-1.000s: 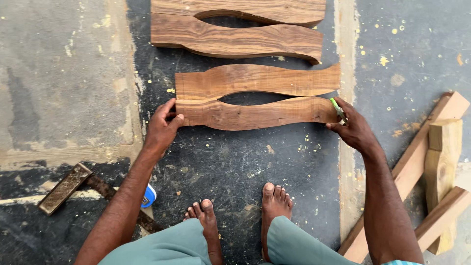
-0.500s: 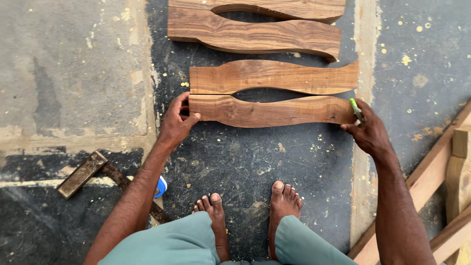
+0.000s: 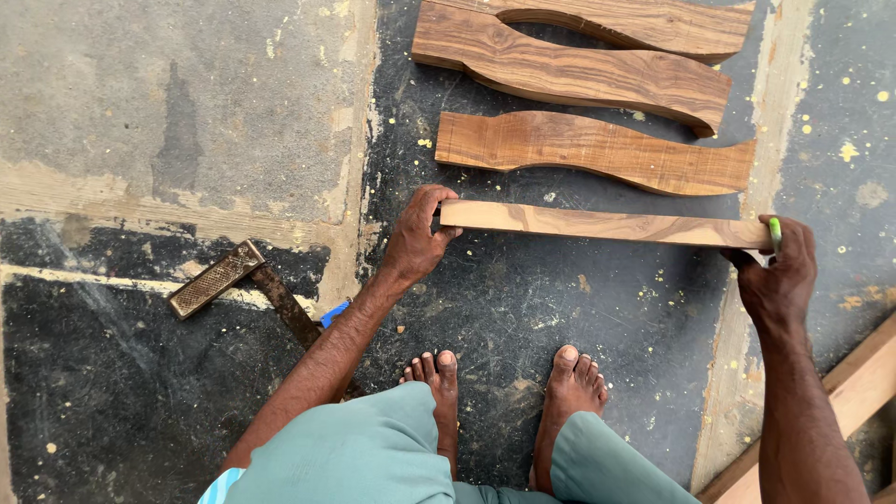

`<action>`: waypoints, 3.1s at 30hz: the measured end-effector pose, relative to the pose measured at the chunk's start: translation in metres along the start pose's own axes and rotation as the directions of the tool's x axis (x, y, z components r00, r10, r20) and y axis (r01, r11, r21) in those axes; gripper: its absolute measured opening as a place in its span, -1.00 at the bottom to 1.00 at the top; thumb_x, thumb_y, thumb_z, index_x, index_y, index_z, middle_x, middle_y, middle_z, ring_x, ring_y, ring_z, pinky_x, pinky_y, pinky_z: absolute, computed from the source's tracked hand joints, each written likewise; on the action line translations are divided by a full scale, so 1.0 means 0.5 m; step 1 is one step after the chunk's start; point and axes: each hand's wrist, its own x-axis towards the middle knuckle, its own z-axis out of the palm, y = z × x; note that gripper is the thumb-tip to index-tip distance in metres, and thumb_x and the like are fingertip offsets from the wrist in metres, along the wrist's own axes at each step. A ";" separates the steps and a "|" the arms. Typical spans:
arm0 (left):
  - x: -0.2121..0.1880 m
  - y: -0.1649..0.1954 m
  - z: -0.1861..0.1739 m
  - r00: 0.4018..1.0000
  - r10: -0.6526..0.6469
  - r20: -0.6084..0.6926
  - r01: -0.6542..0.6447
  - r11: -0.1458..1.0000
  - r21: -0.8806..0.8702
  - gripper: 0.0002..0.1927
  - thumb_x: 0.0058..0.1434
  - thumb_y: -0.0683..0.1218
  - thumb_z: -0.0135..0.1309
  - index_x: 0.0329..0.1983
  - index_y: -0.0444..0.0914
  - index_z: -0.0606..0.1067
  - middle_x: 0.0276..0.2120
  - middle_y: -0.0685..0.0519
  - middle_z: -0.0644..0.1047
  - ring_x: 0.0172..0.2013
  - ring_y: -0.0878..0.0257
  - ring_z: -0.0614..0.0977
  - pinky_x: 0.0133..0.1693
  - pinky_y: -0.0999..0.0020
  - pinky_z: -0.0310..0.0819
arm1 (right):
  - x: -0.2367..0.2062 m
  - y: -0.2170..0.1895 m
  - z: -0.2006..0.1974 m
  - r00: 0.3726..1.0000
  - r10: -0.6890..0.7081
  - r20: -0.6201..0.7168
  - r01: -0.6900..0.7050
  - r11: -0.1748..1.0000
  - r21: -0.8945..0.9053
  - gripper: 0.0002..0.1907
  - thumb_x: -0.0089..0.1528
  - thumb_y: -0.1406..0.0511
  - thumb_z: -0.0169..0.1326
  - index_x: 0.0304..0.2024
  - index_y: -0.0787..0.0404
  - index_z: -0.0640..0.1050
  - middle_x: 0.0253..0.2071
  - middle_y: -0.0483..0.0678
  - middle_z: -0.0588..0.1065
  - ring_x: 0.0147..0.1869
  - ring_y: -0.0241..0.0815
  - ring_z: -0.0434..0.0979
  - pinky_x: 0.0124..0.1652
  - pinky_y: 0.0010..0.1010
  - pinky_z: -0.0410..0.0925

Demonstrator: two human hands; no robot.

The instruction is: The person kneels on the floor marking curved wooden furniture parts with a green pencil. They position an L-shaped try square against each piece to draw straight guide lines, use a tape measure to take measurements, and work through the pieces one at a time, repositioning the square and pencil on each board.

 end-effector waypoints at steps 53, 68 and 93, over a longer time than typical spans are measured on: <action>0.186 0.183 -0.225 0.834 -0.048 0.549 -0.407 0.618 0.672 -0.31 0.34 0.34 -0.08 0.35 -0.17 0.30 -0.19 -0.06 0.52 -0.33 0.19 0.56 -0.56 0.31 0.55 | 0.042 -0.275 0.083 0.922 -0.290 0.257 0.304 0.952 -0.016 -0.58 0.33 0.32 0.10 0.26 0.13 0.50 0.13 0.04 0.50 0.08 0.04 0.59 -0.02 -0.21 0.53; 0.139 0.057 0.048 0.743 0.412 0.528 -0.651 0.627 0.428 0.00 0.04 0.59 0.07 0.51 0.28 0.07 0.38 -0.20 0.21 0.30 -0.16 0.28 0.29 -0.16 0.15 | -0.012 -0.268 0.041 0.989 -0.092 0.116 0.009 0.819 0.574 -0.72 0.45 0.17 0.11 -0.20 0.25 0.62 -0.10 0.10 0.54 -0.06 -0.13 0.49 -0.05 -0.32 0.46; 0.154 0.093 0.064 0.804 0.159 0.574 -0.502 0.699 0.509 0.05 0.06 0.32 0.33 0.51 0.39 -0.04 0.41 -0.04 0.16 0.41 -0.05 0.16 0.40 -0.15 -0.07 | 0.015 -0.388 0.064 0.922 -0.201 0.330 0.049 0.907 0.418 -0.82 0.30 0.30 0.14 -0.13 0.26 0.66 -0.41 -0.09 0.60 -0.36 -0.38 0.56 -0.39 -0.48 0.41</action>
